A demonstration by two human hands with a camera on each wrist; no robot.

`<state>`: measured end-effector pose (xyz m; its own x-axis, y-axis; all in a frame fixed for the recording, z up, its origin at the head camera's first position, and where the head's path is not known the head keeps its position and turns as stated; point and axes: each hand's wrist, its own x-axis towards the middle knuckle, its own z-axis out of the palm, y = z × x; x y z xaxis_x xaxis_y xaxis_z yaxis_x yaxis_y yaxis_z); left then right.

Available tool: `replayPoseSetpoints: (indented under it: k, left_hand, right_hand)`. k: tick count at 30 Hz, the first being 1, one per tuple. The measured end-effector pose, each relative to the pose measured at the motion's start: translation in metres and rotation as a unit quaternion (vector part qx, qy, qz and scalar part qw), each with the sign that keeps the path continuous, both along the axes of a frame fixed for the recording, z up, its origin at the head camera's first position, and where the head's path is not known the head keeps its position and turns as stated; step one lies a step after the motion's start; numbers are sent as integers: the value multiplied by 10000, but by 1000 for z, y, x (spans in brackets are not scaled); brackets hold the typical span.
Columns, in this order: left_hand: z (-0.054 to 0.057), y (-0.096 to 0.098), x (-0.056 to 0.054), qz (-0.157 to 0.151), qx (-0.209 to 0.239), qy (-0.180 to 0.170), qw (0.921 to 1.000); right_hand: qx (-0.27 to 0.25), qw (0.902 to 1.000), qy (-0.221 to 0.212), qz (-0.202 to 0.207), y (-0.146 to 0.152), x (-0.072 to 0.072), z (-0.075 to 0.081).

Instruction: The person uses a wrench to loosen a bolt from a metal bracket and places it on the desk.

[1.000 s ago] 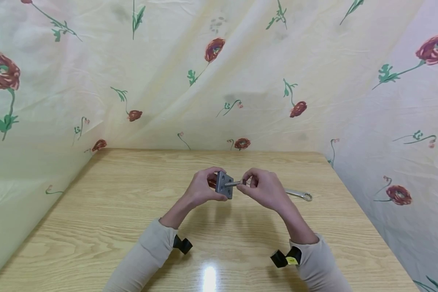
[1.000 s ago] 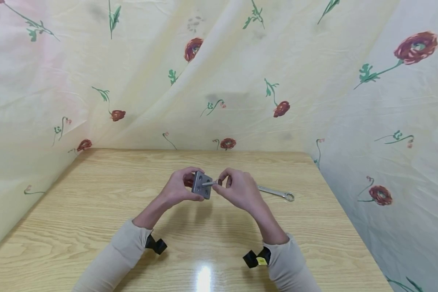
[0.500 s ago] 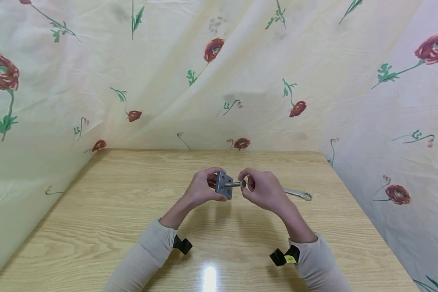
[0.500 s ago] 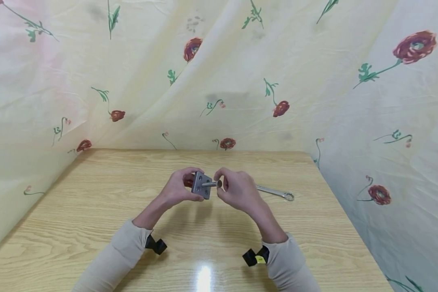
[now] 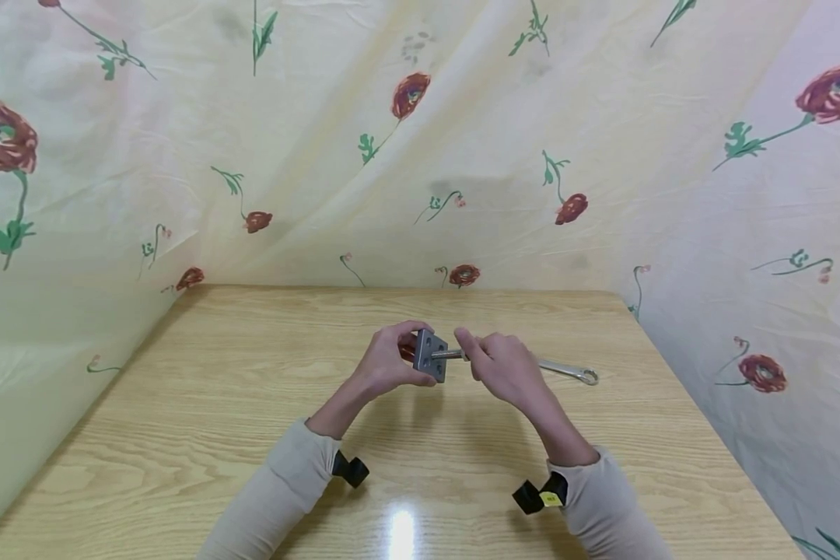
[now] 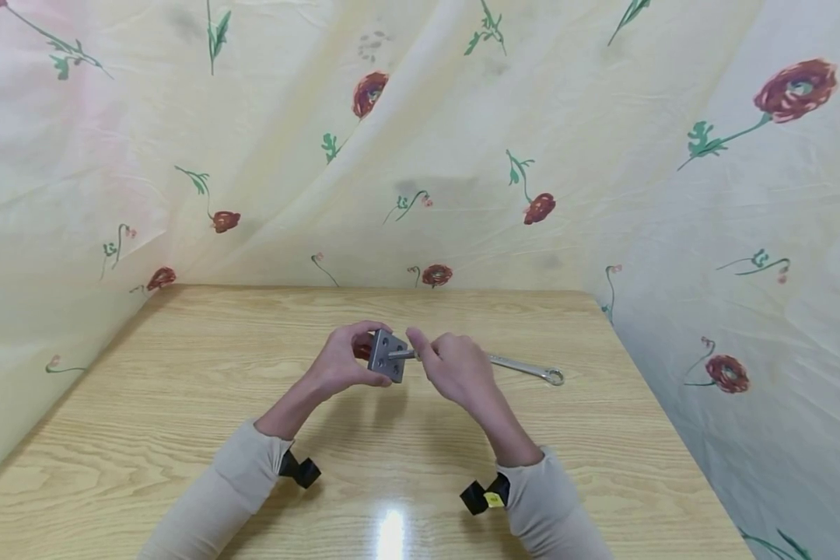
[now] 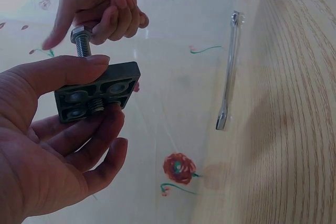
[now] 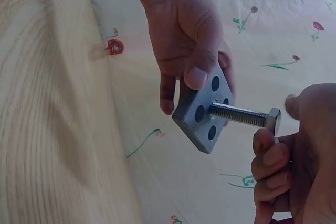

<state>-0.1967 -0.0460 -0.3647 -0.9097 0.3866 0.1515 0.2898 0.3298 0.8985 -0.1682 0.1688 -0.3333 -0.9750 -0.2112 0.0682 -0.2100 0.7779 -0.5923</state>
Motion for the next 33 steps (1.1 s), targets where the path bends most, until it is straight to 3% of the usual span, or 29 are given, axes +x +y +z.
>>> replayPoseSetpoints:
  k: [12,20,27,33]
  left_hand:
    - [1,0,0,7,40,-42,10000]
    - [2,0,0,54,29,-101,9999]
    - [1,0,-1,12,68,-71,10000]
    - [1,0,-1,24,54,-77,10000]
  right_hand:
    - [-125,9985,477,242,1,1,4]
    - [-188,9928,1108,408,2,3,9]
    - [-252,9815,1756,726,4,4,8]
    - [300,9595,2587,1073,4,2,6]
